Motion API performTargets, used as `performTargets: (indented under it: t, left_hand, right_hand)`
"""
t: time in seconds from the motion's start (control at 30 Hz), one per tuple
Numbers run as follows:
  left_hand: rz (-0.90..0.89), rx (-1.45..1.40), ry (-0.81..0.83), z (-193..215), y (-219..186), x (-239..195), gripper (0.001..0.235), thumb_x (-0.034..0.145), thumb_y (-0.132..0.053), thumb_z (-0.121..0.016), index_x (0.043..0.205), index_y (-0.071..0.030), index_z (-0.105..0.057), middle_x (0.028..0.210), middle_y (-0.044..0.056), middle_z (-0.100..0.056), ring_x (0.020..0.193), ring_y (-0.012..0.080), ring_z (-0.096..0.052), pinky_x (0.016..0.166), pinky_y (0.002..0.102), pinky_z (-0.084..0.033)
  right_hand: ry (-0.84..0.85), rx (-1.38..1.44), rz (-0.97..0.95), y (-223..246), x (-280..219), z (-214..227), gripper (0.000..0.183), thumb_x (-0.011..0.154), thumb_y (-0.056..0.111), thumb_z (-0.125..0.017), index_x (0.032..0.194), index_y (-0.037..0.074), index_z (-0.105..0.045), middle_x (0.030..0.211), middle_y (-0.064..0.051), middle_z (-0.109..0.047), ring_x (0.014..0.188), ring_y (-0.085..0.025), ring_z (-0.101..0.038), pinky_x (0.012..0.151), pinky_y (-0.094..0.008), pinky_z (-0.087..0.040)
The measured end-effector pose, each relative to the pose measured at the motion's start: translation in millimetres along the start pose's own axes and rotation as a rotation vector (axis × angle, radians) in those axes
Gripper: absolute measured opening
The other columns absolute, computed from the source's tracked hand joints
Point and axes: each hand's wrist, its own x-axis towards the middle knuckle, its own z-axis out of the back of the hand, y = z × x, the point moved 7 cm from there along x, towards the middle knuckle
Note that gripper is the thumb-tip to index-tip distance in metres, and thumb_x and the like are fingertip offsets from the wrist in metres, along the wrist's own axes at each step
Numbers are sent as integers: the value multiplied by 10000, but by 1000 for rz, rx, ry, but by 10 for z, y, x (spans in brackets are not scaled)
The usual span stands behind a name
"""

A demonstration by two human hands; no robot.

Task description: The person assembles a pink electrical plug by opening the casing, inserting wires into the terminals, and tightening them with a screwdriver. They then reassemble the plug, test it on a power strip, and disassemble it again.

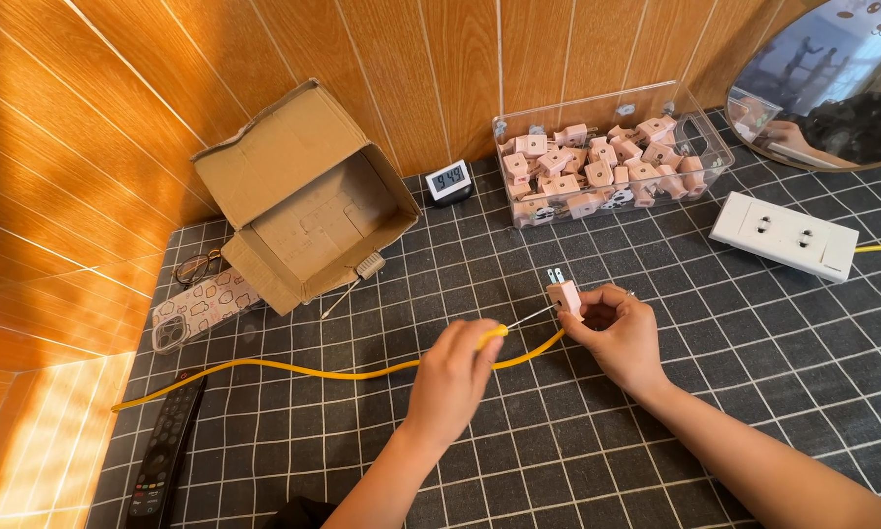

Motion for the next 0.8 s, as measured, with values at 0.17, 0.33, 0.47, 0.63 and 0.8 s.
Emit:
performTargets:
  t: [0.17, 0.33, 0.47, 0.63, 0.8]
  left_hand:
    - [-31, -61, -18, -5, -19, 5, 257, 1014, -133, -648, 1245, -21, -638, 1193, 141, -644, 1052, 280, -692, 944, 398, -595]
    - [-41, -32, -26, 26, -59, 13, 221, 1057, -134, -562, 1201, -4, -668, 1104, 141, -616, 885, 254, -671, 769, 355, -586]
    - [-70, -101, -46, 23, -70, 1, 142, 1012, -12, -616, 1146, -6, -661, 1139, 130, -575, 937, 247, -669, 837, 344, -572]
    - [41, -9, -18, -50, 74, -21, 254, 1080, -214, -532, 1128, -12, -680, 978, 124, -716, 829, 255, -718, 693, 371, -591]
    - [-53, -62, -42, 19, -38, 11, 208, 1008, -80, -605, 1202, -26, -654, 1167, 145, -639, 1030, 290, -674, 870, 385, -592]
  right_hand:
    - [-10, 6, -34, -6, 7, 7, 152, 814, 91, -861, 933, 45, -778, 794, -28, -685, 717, -100, -657, 726, -213, -573]
    - [-8, -8, -44, 23, 3, 8, 163, 817, 94, -861, 956, 45, -794, 804, -26, -685, 735, -99, -664, 743, -215, -591]
    - [-8, -5, -43, 27, 3, 4, 164, 813, 104, -865, 950, 45, -799, 783, -19, -659, 713, -94, -633, 721, -212, -559]
    - [4, 8, -57, 22, -4, -4, 163, 811, 101, -869, 935, 33, -790, 796, -37, -676, 716, -118, -659, 725, -223, -590]
    - [-3, -21, -63, -42, 14, -1, 180, 800, 115, -877, 944, 44, -794, 798, -30, -688, 721, -111, -672, 733, -219, -579]
